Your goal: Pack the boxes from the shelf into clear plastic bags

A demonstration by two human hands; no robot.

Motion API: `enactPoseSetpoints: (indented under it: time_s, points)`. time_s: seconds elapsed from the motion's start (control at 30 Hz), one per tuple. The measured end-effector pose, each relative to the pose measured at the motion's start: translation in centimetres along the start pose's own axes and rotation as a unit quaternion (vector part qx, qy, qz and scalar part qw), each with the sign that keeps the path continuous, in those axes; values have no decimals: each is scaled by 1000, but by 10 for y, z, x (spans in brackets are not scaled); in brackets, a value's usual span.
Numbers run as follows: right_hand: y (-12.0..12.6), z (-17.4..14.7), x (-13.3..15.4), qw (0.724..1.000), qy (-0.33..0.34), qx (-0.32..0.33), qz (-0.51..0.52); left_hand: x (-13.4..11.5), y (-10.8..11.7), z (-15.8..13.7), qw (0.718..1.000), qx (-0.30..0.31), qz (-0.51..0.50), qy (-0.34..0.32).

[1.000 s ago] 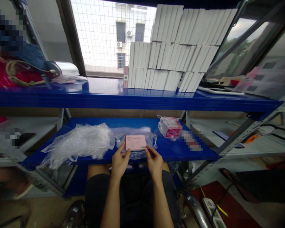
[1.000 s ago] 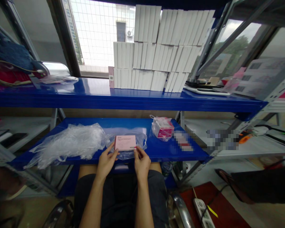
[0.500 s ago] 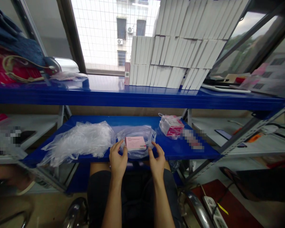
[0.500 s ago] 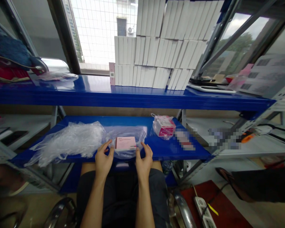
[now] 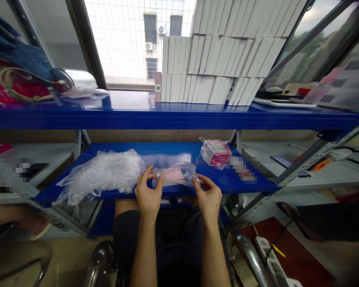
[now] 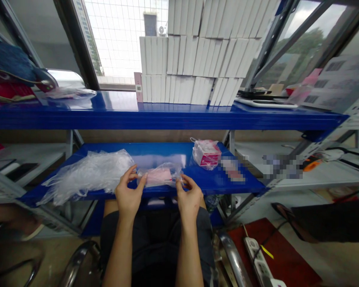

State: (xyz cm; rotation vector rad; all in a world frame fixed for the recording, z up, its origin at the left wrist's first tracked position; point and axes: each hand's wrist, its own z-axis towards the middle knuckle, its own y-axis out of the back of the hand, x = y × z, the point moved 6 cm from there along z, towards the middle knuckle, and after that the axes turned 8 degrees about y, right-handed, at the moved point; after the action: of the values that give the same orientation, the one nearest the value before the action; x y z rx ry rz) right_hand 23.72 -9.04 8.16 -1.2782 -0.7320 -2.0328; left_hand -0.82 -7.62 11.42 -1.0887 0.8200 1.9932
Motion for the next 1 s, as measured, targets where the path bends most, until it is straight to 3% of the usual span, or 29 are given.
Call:
enactPoseSetpoints:
  time_s: [0.13, 0.27, 0.33, 0.43, 0.5, 0.67, 0.73, 0.83, 1.0]
  points:
    - [13, 6, 3, 998, 51, -16, -18, 7, 13, 7, 998, -39, 42, 19]
    - [19, 8, 19, 992, 124, -17, 7, -2, 29, 8, 993, -117, 4, -14]
    - [19, 7, 27, 989, 147, -13, 11, -6, 29, 7, 992, -121, -34, -28]
    - [18, 5, 35, 987, 160, -5, -5, -5, 17, 6, 987, -47, -153, -23]
    - [15, 4, 39, 985, 168, 16, -17, -1, 5, 4, 967, 25, -253, 16]
    - [-1, -4, 46, 974, 188, 125, -32, 11, -23, -5, 857, 176, -451, 179]
    - [-9, -8, 48, 967, 189, 169, -27, 11, -30, -8, 834, 200, -469, 211]
    - [-18, -13, 48, 958, 188, 214, -23, 11, -35, -9, 834, 182, -473, 221]
    - [-25, -18, 52, 943, 204, 261, -35, 15, -38, -11, 865, 165, -431, 198]
